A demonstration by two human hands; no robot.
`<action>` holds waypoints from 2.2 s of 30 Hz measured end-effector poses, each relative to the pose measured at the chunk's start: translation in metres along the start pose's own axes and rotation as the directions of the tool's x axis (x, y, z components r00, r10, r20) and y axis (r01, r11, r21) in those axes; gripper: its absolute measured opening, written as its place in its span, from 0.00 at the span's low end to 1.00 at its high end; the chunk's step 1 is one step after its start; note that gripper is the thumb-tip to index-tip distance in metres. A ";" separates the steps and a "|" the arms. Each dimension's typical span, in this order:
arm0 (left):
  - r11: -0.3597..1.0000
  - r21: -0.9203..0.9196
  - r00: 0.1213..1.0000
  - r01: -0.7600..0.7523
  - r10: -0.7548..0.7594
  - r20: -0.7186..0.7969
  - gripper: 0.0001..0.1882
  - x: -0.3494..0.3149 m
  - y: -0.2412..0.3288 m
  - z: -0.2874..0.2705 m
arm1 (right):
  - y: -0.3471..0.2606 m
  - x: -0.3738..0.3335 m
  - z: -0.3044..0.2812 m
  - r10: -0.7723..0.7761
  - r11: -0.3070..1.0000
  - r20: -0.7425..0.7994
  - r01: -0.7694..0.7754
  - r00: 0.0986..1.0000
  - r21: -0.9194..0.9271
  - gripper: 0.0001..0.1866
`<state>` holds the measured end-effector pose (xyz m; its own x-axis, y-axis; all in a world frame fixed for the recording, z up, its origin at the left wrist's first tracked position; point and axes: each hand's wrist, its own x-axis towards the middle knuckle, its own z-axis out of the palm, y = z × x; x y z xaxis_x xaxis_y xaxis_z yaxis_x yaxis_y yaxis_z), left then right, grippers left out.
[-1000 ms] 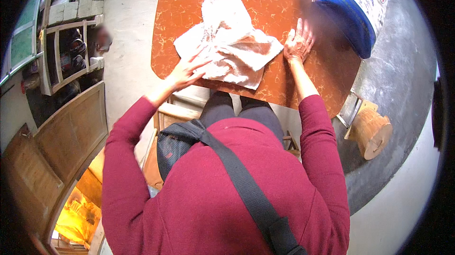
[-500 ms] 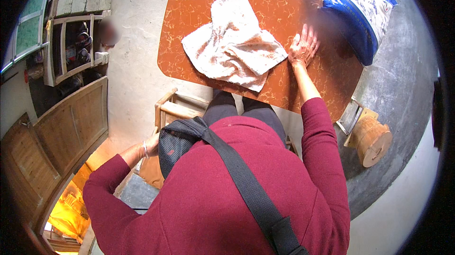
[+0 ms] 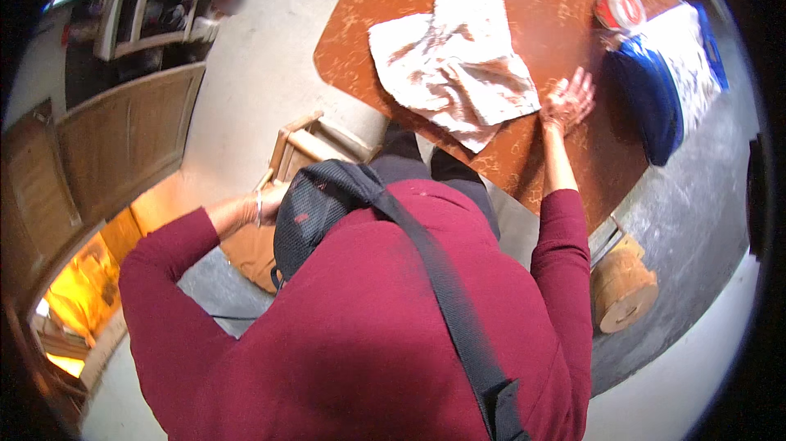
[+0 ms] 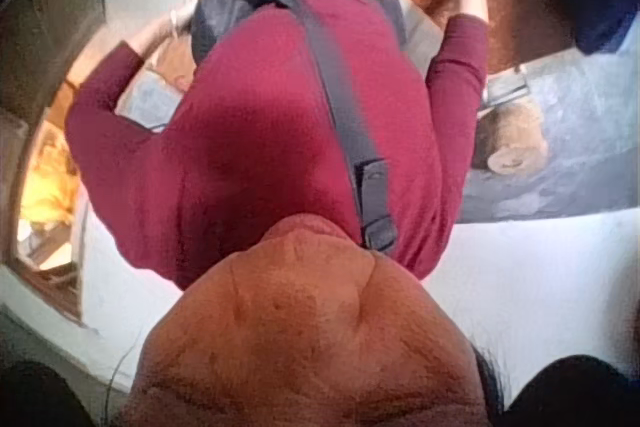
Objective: The person wipes a reddish-brown table surface with a white cloth, moving around the table to clean different sections. They then move to a white tiled counter near a window and continue wiping the surface with the same cloth.
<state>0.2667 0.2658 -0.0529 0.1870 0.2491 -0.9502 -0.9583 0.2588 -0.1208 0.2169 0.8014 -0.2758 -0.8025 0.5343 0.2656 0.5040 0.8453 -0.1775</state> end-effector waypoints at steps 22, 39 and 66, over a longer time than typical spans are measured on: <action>-0.432 0.858 0.202 -0.277 0.847 0.491 0.41 0.149 0.203 0.126 | -0.002 0.000 -0.007 -0.015 0.997 0.004 0.016 1.000 -0.073 0.25; -0.261 0.965 -0.190 -0.002 0.948 0.256 0.11 0.186 0.274 0.007 | -0.011 0.006 -0.007 0.010 0.998 0.022 -0.009 1.000 -0.058 0.26; -0.836 0.521 0.145 -0.170 0.502 0.852 0.15 0.178 0.215 0.095 | -0.007 0.003 -0.011 0.019 0.999 0.021 -0.019 1.000 -0.033 0.25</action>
<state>0.1147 0.4549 -0.2207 -0.2701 0.9617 0.0461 0.8823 0.2280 0.4119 0.2141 0.7971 -0.2632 -0.7989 0.5504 0.2425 0.5291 0.8349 -0.1516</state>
